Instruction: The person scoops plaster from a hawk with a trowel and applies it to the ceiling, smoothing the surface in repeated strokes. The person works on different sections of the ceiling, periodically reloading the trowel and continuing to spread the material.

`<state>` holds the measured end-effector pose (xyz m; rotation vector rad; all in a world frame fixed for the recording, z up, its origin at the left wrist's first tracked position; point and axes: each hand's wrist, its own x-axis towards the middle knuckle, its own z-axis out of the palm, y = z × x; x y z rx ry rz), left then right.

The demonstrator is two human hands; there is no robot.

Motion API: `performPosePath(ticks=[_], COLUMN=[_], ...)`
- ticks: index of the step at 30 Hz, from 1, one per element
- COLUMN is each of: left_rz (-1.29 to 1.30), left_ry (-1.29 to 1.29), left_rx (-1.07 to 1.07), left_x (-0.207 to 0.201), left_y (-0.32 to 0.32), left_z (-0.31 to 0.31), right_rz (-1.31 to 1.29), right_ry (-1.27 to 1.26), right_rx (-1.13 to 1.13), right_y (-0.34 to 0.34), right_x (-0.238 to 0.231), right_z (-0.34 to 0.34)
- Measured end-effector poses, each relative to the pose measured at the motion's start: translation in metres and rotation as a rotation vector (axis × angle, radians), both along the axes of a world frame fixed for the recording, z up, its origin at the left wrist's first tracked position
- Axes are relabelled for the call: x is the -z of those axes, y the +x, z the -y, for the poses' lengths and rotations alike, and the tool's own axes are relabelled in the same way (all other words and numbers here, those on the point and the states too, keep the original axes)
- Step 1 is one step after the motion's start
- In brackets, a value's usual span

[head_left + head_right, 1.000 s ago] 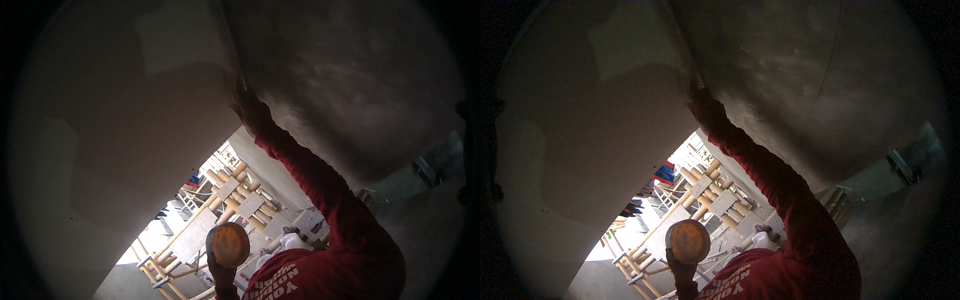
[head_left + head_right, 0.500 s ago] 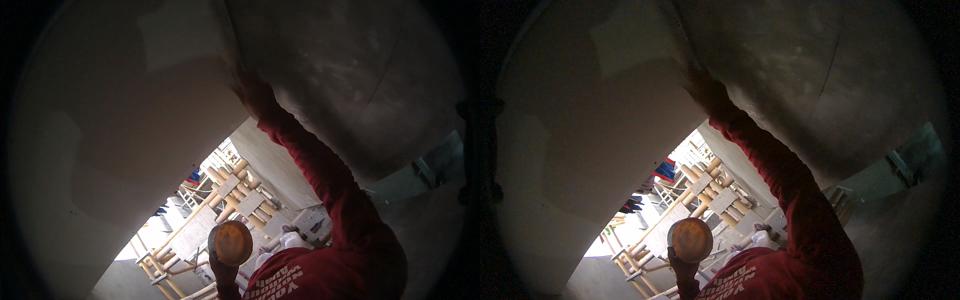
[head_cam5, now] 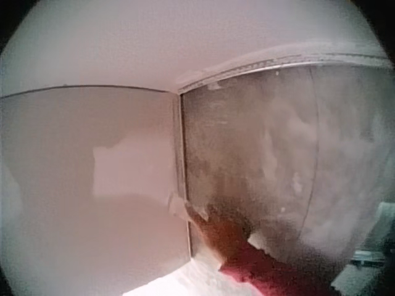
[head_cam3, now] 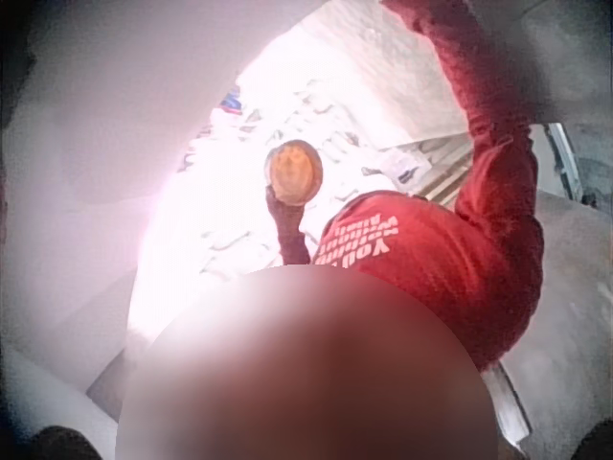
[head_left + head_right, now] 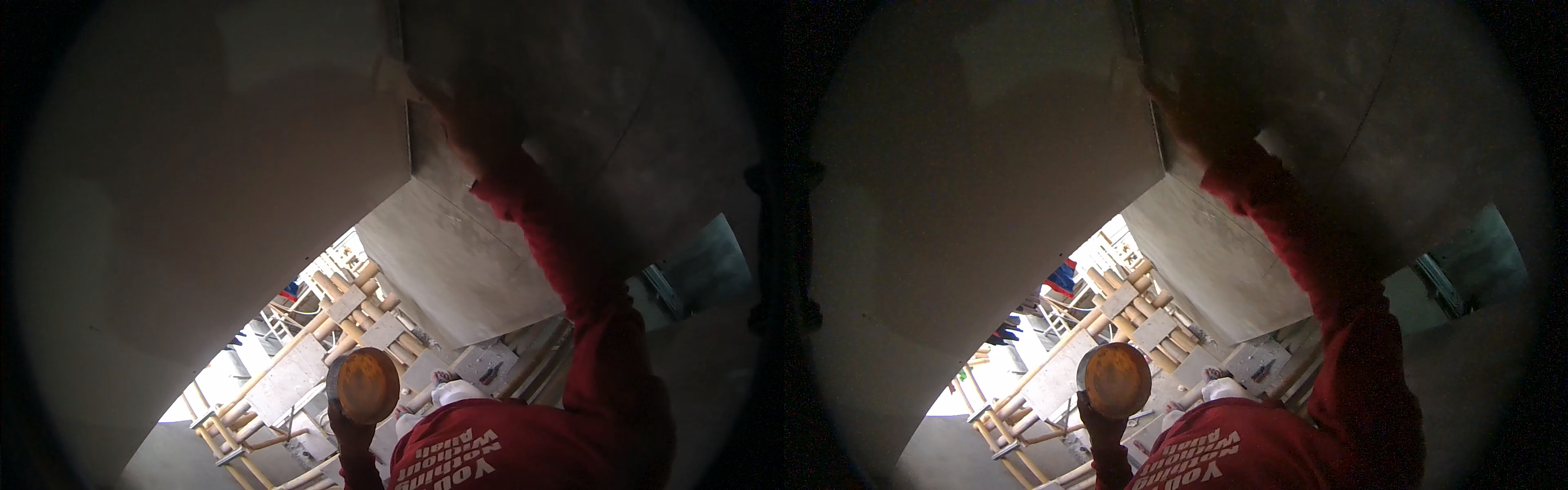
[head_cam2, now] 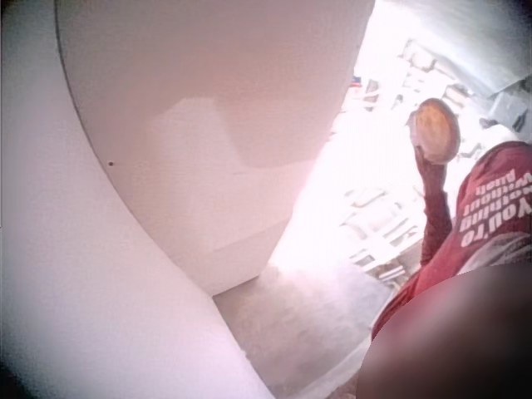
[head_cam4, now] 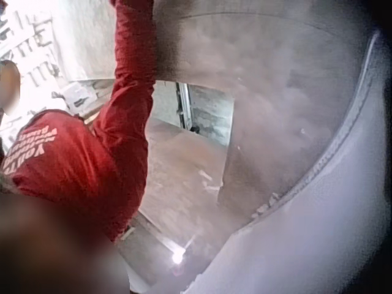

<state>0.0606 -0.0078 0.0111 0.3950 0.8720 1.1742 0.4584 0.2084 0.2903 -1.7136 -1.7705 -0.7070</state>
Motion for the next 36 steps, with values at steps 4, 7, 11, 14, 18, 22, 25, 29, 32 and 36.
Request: performPosePath(ticks=[4, 7, 11, 14, 18, 22, 25, 29, 32, 36], left_rz=[0.015, 0.204, -0.057, -0.031, 0.309, 0.504, 0.233, -0.432, -0.039, 0.207], left_ry=[0.137, 0.061, 0.199, 0.285, 0.037, -0.112, -0.040, 0.229, -0.003, -0.021], left_rx=[0.105, 0.097, 0.082, 0.077, 0.035, -0.017, -0.029, -0.005, -0.048, -0.030], left_x=[0.019, 0.035, 0.041, 0.035, 0.024, 0.021, 0.030, 0.037, 0.032, 0.019], left_y=[-0.005, -0.012, -0.019, -0.023, -0.027, -0.036, -0.040, -0.044, -0.041, -0.028], left_z=[-0.002, -0.008, -0.011, -0.009, -0.010, -0.007, -0.001, 0.009, 0.009, 0.002], right_rz=[0.226, 0.229, 0.156, -0.031, -0.282, -0.390, -0.522, -0.515, -0.330, -0.396], right_ry=[0.015, -0.006, -0.013, 0.127, 0.170, 0.293, 0.219, 0.340, 0.360, 0.258], right_rx=[0.021, -0.004, -0.030, -0.214, -0.279, -0.403, -0.390, -0.489, -0.221, -0.261], right_y=[0.000, 0.000, 0.007, 0.007, -0.003, -0.016, -0.019, -0.027, -0.035, -0.042], right_x=[-0.016, -0.016, -0.001, 0.029, 0.072, 0.086, 0.090, 0.118, 0.142, 0.146], right_z=[-0.005, 0.003, 0.015, 0.007, -0.024, -0.062, -0.092, -0.116, -0.110, -0.076])
